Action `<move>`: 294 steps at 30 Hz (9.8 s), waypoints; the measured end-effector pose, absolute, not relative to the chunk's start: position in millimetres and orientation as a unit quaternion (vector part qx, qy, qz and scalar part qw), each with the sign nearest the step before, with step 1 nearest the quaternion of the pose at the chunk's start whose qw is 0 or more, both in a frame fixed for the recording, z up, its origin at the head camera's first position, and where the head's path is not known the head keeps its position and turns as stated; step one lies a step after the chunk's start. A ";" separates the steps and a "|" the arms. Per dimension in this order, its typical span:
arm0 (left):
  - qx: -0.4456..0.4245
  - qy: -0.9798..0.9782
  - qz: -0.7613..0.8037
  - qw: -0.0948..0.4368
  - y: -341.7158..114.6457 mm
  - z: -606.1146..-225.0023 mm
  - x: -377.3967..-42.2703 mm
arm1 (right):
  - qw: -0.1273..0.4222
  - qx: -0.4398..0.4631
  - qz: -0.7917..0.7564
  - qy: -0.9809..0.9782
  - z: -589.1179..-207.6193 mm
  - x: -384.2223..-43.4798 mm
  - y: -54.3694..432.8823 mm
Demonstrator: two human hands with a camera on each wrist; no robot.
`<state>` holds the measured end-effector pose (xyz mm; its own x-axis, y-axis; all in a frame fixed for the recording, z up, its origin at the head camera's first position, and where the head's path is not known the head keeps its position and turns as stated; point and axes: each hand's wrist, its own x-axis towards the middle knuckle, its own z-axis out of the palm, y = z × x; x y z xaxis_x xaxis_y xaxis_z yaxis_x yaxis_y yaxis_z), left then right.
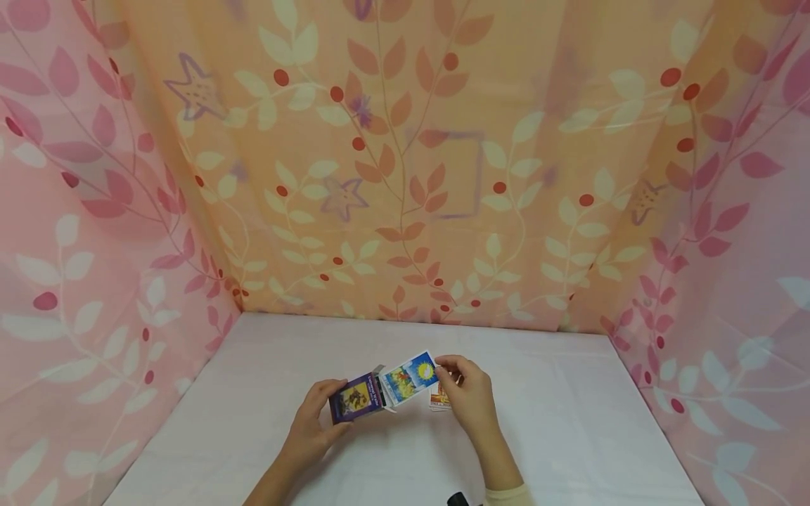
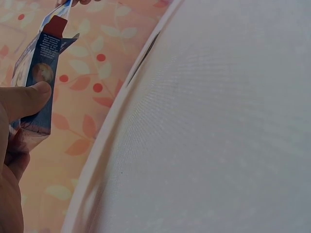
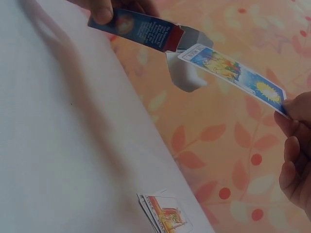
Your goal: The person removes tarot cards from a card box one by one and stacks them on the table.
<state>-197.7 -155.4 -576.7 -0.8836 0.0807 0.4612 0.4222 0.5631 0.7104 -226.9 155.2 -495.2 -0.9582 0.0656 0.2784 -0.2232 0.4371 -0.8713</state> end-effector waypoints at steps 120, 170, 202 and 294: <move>-0.158 -0.861 -0.446 0.188 -155.2 -577.8 -197.8 | -0.011 0.101 0.370 -0.924 -583.5 -350.7 194.5; -0.155 -0.860 -0.449 0.185 -152.9 -573.0 -196.0 | 0.041 0.061 0.405 -0.912 -571.2 -321.0 192.6; -0.153 -0.864 -0.442 0.188 -155.0 -577.8 -197.8 | 0.146 0.135 0.446 -0.873 -529.2 -252.7 157.6; -0.190 -0.853 -0.446 0.190 -150.0 -577.0 -196.7 | 0.073 0.163 0.442 -0.879 -549.0 -219.0 101.9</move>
<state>-196.7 -150.0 -577.0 -0.8551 0.1550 0.4947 0.4947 0.5293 0.6893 -219.0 101.9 -549.0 -0.9366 -0.2217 0.2714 -0.3501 0.5569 -0.7532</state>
